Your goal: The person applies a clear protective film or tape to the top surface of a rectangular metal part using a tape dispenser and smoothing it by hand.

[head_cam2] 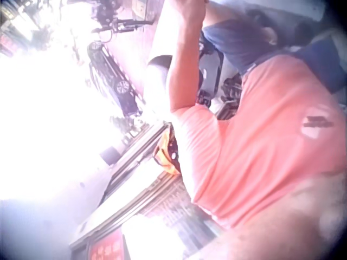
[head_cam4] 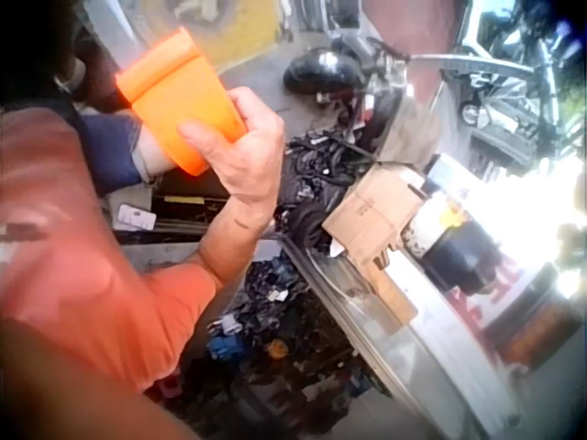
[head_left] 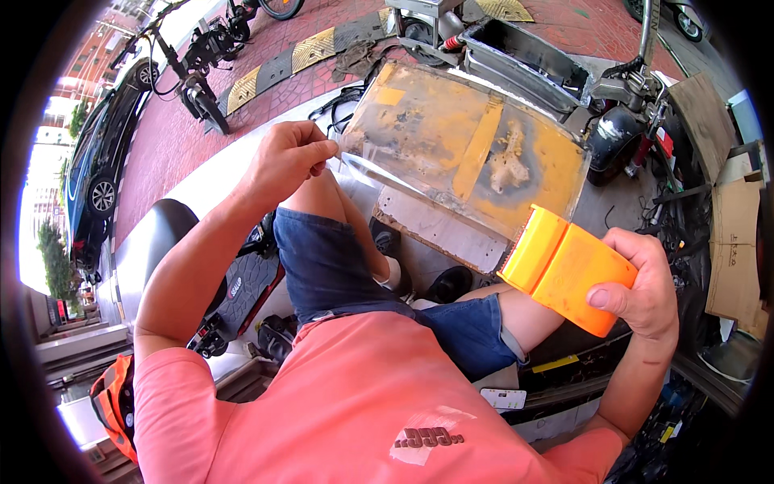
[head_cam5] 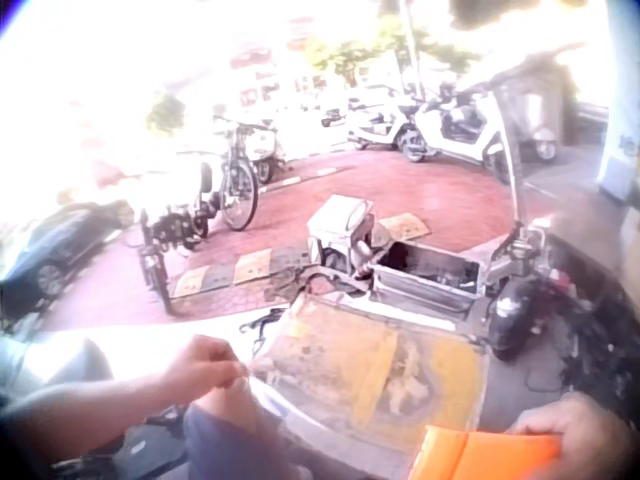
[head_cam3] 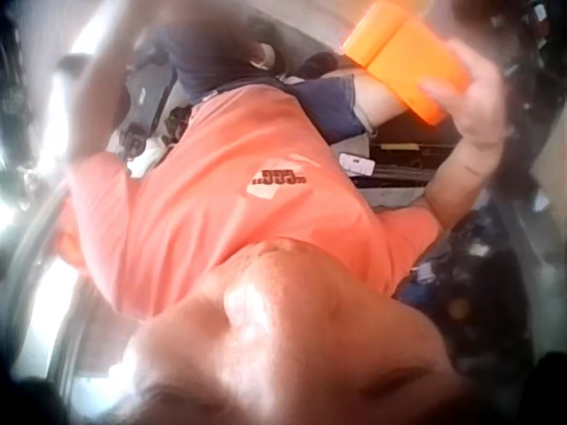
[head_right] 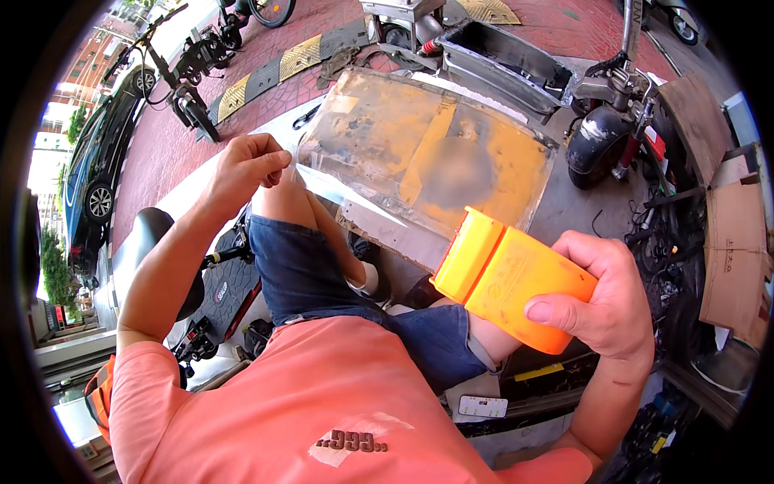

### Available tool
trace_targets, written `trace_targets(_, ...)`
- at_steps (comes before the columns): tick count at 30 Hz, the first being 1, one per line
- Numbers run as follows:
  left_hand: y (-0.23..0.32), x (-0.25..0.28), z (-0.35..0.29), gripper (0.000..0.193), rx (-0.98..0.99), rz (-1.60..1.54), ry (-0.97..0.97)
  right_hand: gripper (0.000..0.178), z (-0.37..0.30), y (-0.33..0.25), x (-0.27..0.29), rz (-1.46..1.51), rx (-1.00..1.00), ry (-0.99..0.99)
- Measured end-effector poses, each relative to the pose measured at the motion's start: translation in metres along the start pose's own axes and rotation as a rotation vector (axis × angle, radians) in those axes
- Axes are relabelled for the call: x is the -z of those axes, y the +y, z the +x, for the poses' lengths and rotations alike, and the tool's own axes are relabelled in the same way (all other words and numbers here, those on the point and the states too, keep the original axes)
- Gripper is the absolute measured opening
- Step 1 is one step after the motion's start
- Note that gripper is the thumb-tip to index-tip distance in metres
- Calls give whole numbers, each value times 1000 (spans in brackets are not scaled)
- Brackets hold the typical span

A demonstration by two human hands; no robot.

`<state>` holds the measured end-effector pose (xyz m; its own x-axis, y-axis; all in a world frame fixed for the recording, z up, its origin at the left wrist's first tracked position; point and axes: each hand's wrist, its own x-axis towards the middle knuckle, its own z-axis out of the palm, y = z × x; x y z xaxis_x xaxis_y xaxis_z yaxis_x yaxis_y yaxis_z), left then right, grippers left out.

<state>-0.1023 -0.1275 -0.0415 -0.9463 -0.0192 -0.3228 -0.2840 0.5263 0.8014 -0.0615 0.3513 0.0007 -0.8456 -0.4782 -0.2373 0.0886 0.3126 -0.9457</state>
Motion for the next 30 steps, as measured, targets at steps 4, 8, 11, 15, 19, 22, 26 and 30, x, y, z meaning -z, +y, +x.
trace_targets(4,-7,-3,0,22,-42,-46,59,49,-1,-2,-4,3,-23,7)
trace_targets(8,-22,4,1,24,-73,-2,79,52,-16,4,9,-87,-56,-48)
trace_targets(11,-21,3,-1,25,-72,29,69,57,-36,11,22,-55,-84,-14)
trace_targets(15,-26,-5,3,27,-121,72,78,62,-47,25,26,32,-80,30)
trace_targets(19,-13,-2,3,28,-89,278,131,61,-44,32,23,9,-58,26)
trace_targets(22,-8,0,5,27,-106,401,128,61,-43,35,21,29,-32,39)
trace_targets(26,-5,-2,3,26,-137,500,135,62,-39,36,19,47,-10,60)
trace_targets(30,3,-4,1,27,-139,525,133,65,-39,32,17,35,-9,90)
